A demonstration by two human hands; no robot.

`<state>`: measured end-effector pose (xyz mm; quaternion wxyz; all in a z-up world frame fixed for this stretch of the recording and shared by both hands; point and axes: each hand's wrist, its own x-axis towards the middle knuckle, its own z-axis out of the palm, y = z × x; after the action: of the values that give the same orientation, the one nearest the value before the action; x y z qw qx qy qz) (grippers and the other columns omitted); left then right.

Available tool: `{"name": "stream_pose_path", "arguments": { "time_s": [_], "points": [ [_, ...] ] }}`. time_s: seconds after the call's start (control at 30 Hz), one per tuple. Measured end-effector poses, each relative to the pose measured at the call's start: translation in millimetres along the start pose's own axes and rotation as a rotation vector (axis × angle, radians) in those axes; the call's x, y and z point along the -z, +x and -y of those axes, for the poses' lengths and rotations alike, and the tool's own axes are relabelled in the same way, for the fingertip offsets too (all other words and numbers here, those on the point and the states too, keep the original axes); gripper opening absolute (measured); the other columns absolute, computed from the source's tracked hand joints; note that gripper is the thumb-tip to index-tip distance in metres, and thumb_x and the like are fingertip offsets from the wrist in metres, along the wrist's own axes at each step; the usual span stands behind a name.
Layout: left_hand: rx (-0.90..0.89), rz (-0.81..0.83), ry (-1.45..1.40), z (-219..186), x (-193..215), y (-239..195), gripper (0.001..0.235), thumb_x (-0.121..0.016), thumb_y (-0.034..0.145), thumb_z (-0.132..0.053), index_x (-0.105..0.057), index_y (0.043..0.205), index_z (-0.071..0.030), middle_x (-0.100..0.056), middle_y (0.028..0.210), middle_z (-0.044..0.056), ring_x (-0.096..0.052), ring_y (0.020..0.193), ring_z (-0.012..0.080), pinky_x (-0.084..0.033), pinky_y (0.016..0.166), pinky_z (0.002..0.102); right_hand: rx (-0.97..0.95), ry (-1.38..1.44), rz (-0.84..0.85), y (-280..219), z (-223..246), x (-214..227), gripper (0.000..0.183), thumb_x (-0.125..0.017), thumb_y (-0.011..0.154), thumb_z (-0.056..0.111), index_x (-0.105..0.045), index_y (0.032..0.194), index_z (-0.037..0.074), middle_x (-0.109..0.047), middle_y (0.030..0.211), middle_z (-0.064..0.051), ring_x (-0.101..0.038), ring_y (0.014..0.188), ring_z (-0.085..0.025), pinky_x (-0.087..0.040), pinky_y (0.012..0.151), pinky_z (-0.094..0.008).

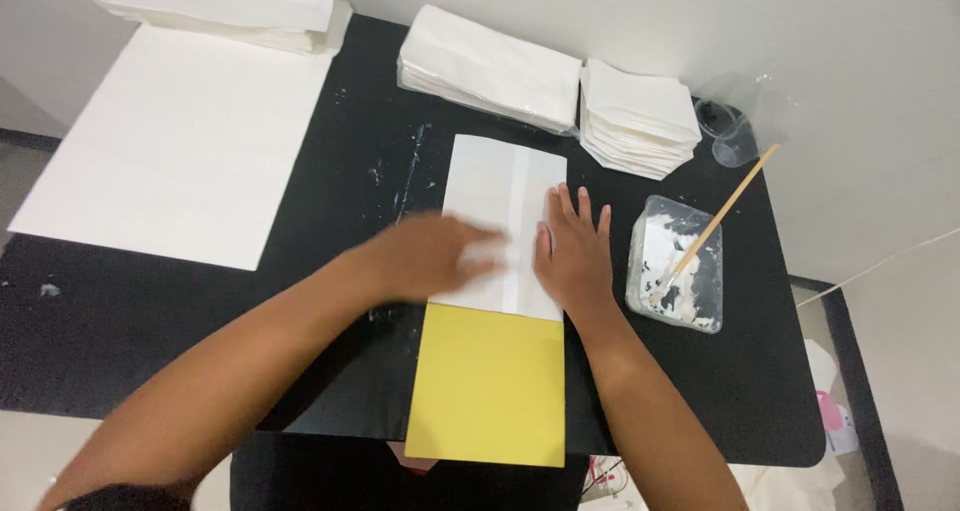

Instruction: Assembling a paper bag by folding white paper over a yellow template and applying glue with a brush.

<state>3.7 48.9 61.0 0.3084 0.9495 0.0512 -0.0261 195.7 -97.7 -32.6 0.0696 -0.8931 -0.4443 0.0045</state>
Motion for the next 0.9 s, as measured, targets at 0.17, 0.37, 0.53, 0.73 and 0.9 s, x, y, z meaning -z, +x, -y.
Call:
{"name": "stream_pose_path", "arguments": {
  "time_s": [0.17, 0.37, 0.53, 0.73, 0.9],
  "points": [
    [0.182, -0.243, 0.266, 81, -18, 61, 0.050, -0.058, 0.098, -0.041, -0.063, 0.140, -0.015, -0.069, 0.127, 0.011, -0.067, 0.115, 0.0297, -0.049, 0.100, 0.046, 0.039, -0.134, -0.098, 15, 1, -5, 0.051, -0.042, 0.106, 0.040, -0.052, 0.149, 0.015, -0.049, 0.155, -0.009, -0.037, 0.149, -0.026, -0.021, 0.124, -0.054],
    [0.218, -0.364, 0.249, 107, -28, 78, 0.049, -0.068, 0.093, -0.046, -0.068, 0.133, -0.018, -0.064, 0.125, 0.007, -0.060, 0.118, 0.0293, -0.047, 0.096, 0.044, 0.073, -0.010, -0.231, 42, -3, -12, 0.046, -0.054, 0.105, 0.047, -0.066, 0.137, 0.016, -0.067, 0.136, -0.009, -0.058, 0.134, -0.024, -0.043, 0.115, -0.047],
    [0.257, -0.407, 0.227, 111, -27, 84, 0.044, -0.065, 0.095, -0.046, -0.068, 0.132, -0.022, -0.061, 0.123, 0.004, -0.057, 0.120, 0.0265, -0.047, 0.095, 0.042, 0.061, 0.067, -0.277, 53, -6, -24, 0.046, -0.055, 0.106, 0.049, -0.068, 0.135, 0.015, -0.068, 0.135, -0.010, -0.060, 0.131, -0.025, -0.044, 0.114, -0.044],
    [0.252, -0.330, 0.099, 97, -20, 86, 0.038, -0.062, 0.100, -0.031, -0.067, 0.131, -0.010, -0.063, 0.118, 0.009, -0.059, 0.113, 0.0229, -0.049, 0.095, 0.034, -0.048, 0.157, -0.344, 50, -11, -9, 0.027, -0.067, 0.101, 0.043, -0.075, 0.113, 0.021, -0.074, 0.112, -0.001, -0.069, 0.110, -0.020, -0.053, 0.098, -0.036],
    [0.347, -0.351, 0.056, 88, -16, 84, 0.038, -0.068, 0.096, -0.029, -0.069, 0.128, -0.007, -0.064, 0.115, 0.011, -0.062, 0.108, 0.0217, -0.052, 0.094, 0.031, -0.106, 0.290, -0.222, 45, -2, 9, 0.032, -0.073, 0.097, 0.043, -0.075, 0.113, 0.016, -0.064, 0.110, -0.002, -0.064, 0.108, -0.022, -0.049, 0.092, -0.034]
  ]
}}
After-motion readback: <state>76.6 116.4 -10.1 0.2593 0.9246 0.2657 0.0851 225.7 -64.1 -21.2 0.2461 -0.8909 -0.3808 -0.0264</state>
